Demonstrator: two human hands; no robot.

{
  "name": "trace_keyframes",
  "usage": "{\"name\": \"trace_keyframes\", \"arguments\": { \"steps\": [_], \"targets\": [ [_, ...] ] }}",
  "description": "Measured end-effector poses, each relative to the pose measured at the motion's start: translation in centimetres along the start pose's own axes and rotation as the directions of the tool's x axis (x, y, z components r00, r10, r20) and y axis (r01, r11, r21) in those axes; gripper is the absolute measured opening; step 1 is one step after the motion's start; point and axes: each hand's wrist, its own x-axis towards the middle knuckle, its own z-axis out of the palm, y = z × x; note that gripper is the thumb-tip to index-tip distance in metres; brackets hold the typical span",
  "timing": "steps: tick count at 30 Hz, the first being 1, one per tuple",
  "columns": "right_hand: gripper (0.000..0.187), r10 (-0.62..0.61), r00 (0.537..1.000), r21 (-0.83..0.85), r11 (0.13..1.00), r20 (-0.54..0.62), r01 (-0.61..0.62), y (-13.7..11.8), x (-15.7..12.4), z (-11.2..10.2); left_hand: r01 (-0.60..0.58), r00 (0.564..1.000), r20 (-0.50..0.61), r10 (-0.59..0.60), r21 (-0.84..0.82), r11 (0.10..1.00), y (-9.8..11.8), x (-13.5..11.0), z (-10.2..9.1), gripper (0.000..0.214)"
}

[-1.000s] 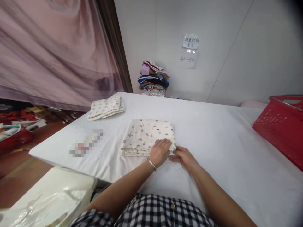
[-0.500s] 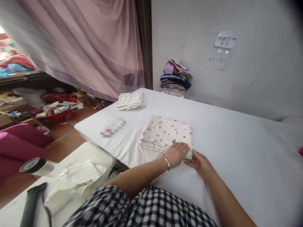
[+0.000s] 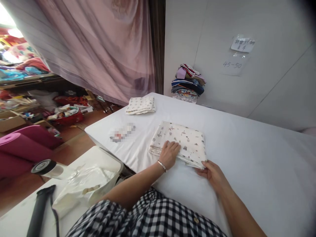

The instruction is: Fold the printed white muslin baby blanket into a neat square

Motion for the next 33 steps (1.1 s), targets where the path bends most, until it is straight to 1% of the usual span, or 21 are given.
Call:
{"name": "trace_keyframes", "arguments": {
  "steps": [3,7,9,12,14,18,19,22,24,26,28,31,33],
  "targets": [
    [0.027,0.007,1.000,-0.015,1.000,0.001,-0.007,0.0,-0.1,0.0,0.075,0.997,-0.008,-0.075,0.020,0.997,-3.1,-0.9,-1.2,0.047],
    [0.027,0.007,1.000,-0.009,1.000,0.007,-0.007,0.0,0.0,0.0,0.174,0.984,0.013,-0.175,0.036,0.984,-6.9,-2.3,-3.0,0.046],
    [0.028,0.008,1.000,-0.006,1.000,0.013,-0.008,0.1,0.1,0.0,0.202,0.979,0.025,-0.203,0.035,0.979,-8.2,-2.7,-3.7,0.044],
    [0.029,0.015,1.000,-0.019,1.000,0.005,-0.015,0.3,0.1,0.0,0.194,0.981,0.018,-0.195,0.013,0.981,-9.5,-2.8,-4.0,0.042],
    [0.031,0.012,1.000,-0.048,0.999,0.001,-0.012,0.4,0.0,0.2,0.189,0.982,0.021,-0.189,-0.001,0.982,-9.8,-2.8,-3.7,0.047],
    [0.029,-0.003,0.999,-0.105,0.994,-0.033,-0.001,0.6,-0.1,0.4,0.227,0.967,0.135,-0.215,-0.076,0.971,-10.0,-3.4,-3.0,0.059],
    [0.029,-0.003,0.999,-0.110,0.994,-0.040,-0.001,0.6,-0.1,0.3,0.229,0.966,0.149,-0.212,-0.106,0.968,-10.0,-3.6,-2.9,0.062],
    [0.031,0.008,0.999,-0.112,0.994,-0.042,-0.013,0.6,-0.2,0.3,0.208,0.972,0.153,-0.177,-0.215,0.954,-10.4,-4.6,-3.1,0.067],
    [0.035,0.026,0.999,-0.112,0.993,-0.036,-0.030,0.4,-0.2,0.4,0.233,0.967,0.166,-0.191,-0.296,0.926,-10.7,-5.2,-3.3,0.069],
    [0.043,0.040,0.998,-0.122,0.992,-0.044,-0.045,0.2,-0.4,0.7,0.289,0.955,0.178,-0.238,-0.367,0.884,-10.8,-5.7,-3.4,0.069],
    [0.054,0.033,0.995,-0.146,0.988,-0.093,-0.046,-0.1,-0.6,1.1,0.322,0.946,0.173,-0.274,-0.409,0.854,-10.6,-6.1,-3.4,0.066],
    [0.077,-0.024,0.982,-0.188,0.982,-0.186,-0.012,-0.5,-1.0,1.5,0.357,0.934,0.164,-0.317,-0.414,0.837,-9.8,-6.1,-3.3,0.055],
    [0.086,-0.066,0.975,-0.219,0.976,-0.211,0.019,-0.6,-1.2,1.6,0.414,0.910,0.180,-0.373,-0.405,0.815,-9.3,-5.9,-3.1,0.047]
  ]
}}
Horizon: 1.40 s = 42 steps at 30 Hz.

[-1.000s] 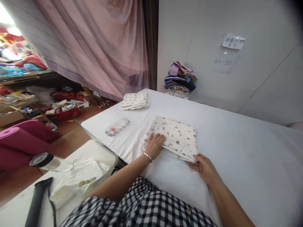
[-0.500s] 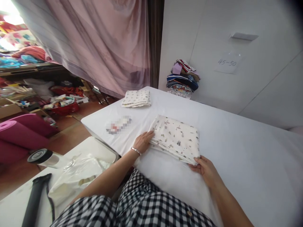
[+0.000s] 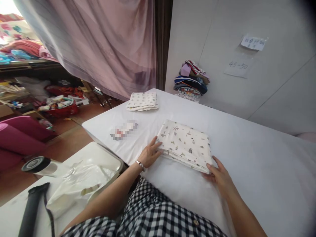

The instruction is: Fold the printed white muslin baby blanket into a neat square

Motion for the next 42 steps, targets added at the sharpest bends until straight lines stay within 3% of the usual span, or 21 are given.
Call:
{"name": "trace_keyframes", "arguments": {
  "steps": [3,6,9,12,17,21,25,28,30,33,36,39,42],
  "targets": [
    [0.086,-0.003,1.000,-0.078,0.997,-0.018,0.002,0.1,0.0,-0.2,0.073,0.997,-0.016,-0.074,-0.033,0.997,0.4,0.3,0.4,0.040],
    [0.085,0.005,1.000,-0.154,0.988,-0.016,-0.008,0.1,0.1,-0.2,0.153,0.984,-0.063,-0.166,-0.168,0.974,0.5,0.8,0.4,0.038],
    [0.085,0.002,1.000,-0.199,0.980,-0.012,-0.005,-0.1,0.1,0.0,0.325,0.927,-0.085,-0.365,-0.304,0.896,0.7,1.5,0.0,0.040],
    [0.084,0.012,1.000,-0.250,0.968,-0.029,-0.019,-0.6,0.1,0.6,0.458,0.869,-0.035,-0.493,-0.320,0.829,1.0,2.4,-0.6,0.053],
    [0.088,-0.026,0.999,-0.238,0.971,-0.033,0.017,-0.7,0.2,0.5,0.533,0.844,0.101,-0.527,-0.273,0.801,1.4,3.8,-1.3,0.067],
    [0.089,-0.053,0.997,-0.219,0.975,-0.062,0.038,-0.2,0.4,-0.9,0.570,0.821,0.251,-0.512,-0.354,0.741,1.7,3.4,-1.2,0.078],
    [0.084,0.015,0.999,-0.296,0.955,-0.039,-0.026,0.1,0.2,-1.8,0.495,0.866,0.163,-0.473,-0.415,0.763,1.9,2.1,-0.8,0.078],
    [0.082,0.015,0.999,-0.388,0.921,-0.029,-0.025,-0.3,0.0,-1.6,0.504,0.858,0.178,-0.482,-0.477,0.720,1.6,1.4,-0.3,0.077],
    [0.080,0.010,1.000,-0.471,0.882,-0.020,-0.018,-0.5,0.0,-1.5,0.534,0.839,0.205,-0.503,-0.484,0.694,1.4,1.2,0.0,0.074],
    [0.077,0.021,1.000,-0.585,0.811,0.015,-0.008,-0.6,0.1,-1.4,0.511,0.854,0.152,-0.497,-0.421,0.750,1.6,1.0,0.2,0.072],
    [0.074,-0.011,1.000,-0.772,0.636,-0.004,0.004,-0.8,-0.1,-1.6,0.469,0.879,0.101,-0.467,-0.367,0.804,1.9,0.9,0.2,0.073],
    [0.074,-0.247,0.968,-0.906,0.416,-0.033,0.075,-1.8,-0.7,-1.3,0.477,0.874,0.139,-0.466,-0.429,0.767,1.4,0.8,0.4,0.074],
    [0.066,-0.552,0.828,-0.882,0.337,0.097,0.329,-3.2,-0.8,0.3,0.482,0.869,0.188,-0.457,-0.530,0.698,0.2,0.8,0.8,0.076]
  ]
}}
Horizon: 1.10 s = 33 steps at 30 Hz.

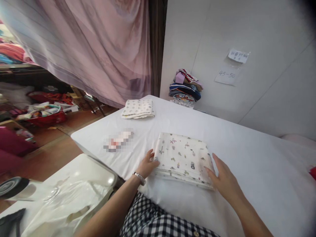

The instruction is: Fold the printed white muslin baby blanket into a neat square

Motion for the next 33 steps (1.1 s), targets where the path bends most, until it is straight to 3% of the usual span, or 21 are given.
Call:
{"name": "trace_keyframes", "arguments": {
  "steps": [3,5,8,10,14,18,20,23,26,29,31,33],
  "targets": [
    [0.060,-0.228,0.972,0.012,0.973,-0.062,0.229,-2.0,1.9,1.1,-0.013,1.000,0.005,0.013,-0.025,1.000,-0.7,0.3,-0.2,0.078],
    [0.061,-0.265,0.964,-0.080,0.960,0.035,0.267,-2.3,3.4,2.8,-0.031,0.999,-0.007,0.031,-0.017,0.999,-0.7,0.1,-0.3,0.080],
    [0.066,-0.157,0.960,-0.202,0.958,0.232,0.206,-1.4,5.0,5.5,-0.051,0.999,-0.015,0.051,0.011,0.999,-0.6,-0.3,-0.4,0.082],
    [0.068,-0.108,0.953,-0.238,0.955,0.282,0.179,-0.5,5.4,6.6,-0.050,0.999,-0.007,0.051,0.038,0.998,-0.5,-0.5,-0.4,0.083],
    [0.068,-0.116,0.953,-0.230,0.956,0.279,0.184,-0.2,5.8,6.0,-0.046,0.999,0.006,0.046,0.060,0.997,-0.5,-0.4,-0.5,0.082],
    [0.068,-0.148,0.979,-0.227,0.958,0.142,0.177,-0.9,8.2,4.5,-0.044,0.999,0.032,0.043,0.035,0.998,-0.7,-0.1,-0.7,0.081],
    [0.069,-0.131,0.985,-0.232,0.960,0.112,0.154,-0.8,9.6,4.7,-0.050,0.998,0.042,0.049,0.015,0.999,-0.7,0.0,-0.8,0.082],
    [0.068,-0.055,0.984,-0.199,0.976,0.171,0.089,0.1,11.1,6.2,-0.039,0.998,0.050,0.041,-0.029,0.999,-0.6,-0.1,-0.9,0.083],
    [0.069,-0.047,0.985,-0.072,0.996,0.166,0.060,1.3,11.5,7.4,-0.009,0.999,0.052,0.014,-0.096,0.995,-0.5,-0.3,-0.9,0.085],
    [0.068,0.031,0.994,0.237,0.970,0.103,-0.055,2.2,11.1,6.8,0.020,0.998,0.055,-0.011,-0.160,0.987,-0.2,-0.5,-0.9,0.086],
    [0.066,0.202,0.977,0.487,0.847,0.074,-0.212,2.7,10.4,5.7,0.043,0.998,0.049,-0.034,-0.187,0.981,-0.1,-0.5,-0.9,0.086],
    [0.065,0.364,0.924,0.651,0.675,0.115,-0.347,3.0,9.2,4.5,0.074,0.997,0.042,-0.067,-0.219,0.973,0.0,-0.4,-0.9,0.087]
  ]
}}
